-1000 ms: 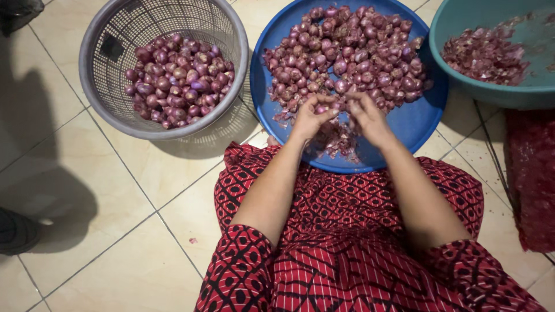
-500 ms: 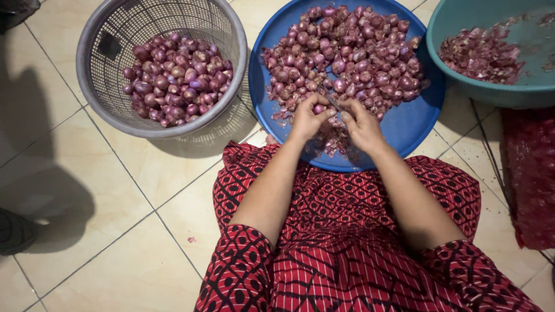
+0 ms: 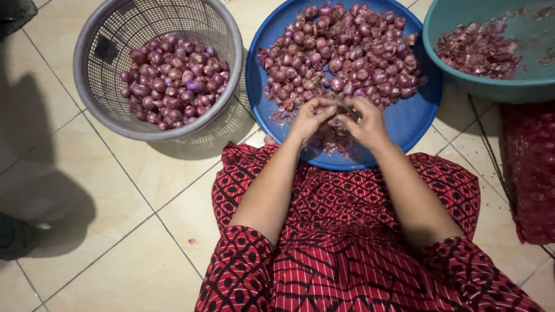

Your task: The person sits on the floor peeling small red shallots. They pick up shallots from a blue tray, use a small knife to trim and peel off the outer skins and roots, drop the discarded peels into a green basin, and place the peeled shallots into a perforated basket.

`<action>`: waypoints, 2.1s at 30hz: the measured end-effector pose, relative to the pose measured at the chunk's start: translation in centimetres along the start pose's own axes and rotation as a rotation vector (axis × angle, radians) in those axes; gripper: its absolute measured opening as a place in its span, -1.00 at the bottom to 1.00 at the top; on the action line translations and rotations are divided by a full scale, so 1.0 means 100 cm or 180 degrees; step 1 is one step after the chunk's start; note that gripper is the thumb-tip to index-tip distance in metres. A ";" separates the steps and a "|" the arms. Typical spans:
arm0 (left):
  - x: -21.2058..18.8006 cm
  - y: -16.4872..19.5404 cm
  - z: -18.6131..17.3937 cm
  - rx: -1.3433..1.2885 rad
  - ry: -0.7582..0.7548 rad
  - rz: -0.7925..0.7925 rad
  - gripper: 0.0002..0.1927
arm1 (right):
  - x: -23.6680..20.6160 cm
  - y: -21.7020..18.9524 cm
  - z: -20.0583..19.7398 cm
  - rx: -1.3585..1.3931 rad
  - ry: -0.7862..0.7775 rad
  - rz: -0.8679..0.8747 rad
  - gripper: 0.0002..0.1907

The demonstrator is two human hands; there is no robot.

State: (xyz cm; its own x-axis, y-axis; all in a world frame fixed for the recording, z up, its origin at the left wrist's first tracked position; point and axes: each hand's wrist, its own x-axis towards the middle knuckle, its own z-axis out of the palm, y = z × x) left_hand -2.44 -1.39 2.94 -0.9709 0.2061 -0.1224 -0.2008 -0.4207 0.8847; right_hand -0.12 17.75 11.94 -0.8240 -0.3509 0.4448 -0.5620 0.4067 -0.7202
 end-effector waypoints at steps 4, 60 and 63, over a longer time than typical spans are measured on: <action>0.003 -0.007 -0.004 0.0244 -0.0204 -0.0022 -0.73 | 0.003 -0.013 0.001 -0.0215 0.0152 0.0416 -0.87; 0.008 -0.006 -0.006 0.0401 -0.0377 -0.0028 -0.72 | 0.000 0.023 0.013 0.0029 0.0259 0.1319 -0.82; 0.005 -0.001 -0.002 0.0455 -0.0340 -0.0284 -0.71 | 0.008 0.031 0.010 -0.0010 0.0439 0.1554 -0.81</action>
State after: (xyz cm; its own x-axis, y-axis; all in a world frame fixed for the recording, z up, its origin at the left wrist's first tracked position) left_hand -2.95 -1.41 2.65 -0.9291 0.3326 -0.1616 -0.2575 -0.2684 0.9282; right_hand -2.43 17.88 9.53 -0.9924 -0.0048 0.1230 -0.1090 0.4981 -0.8603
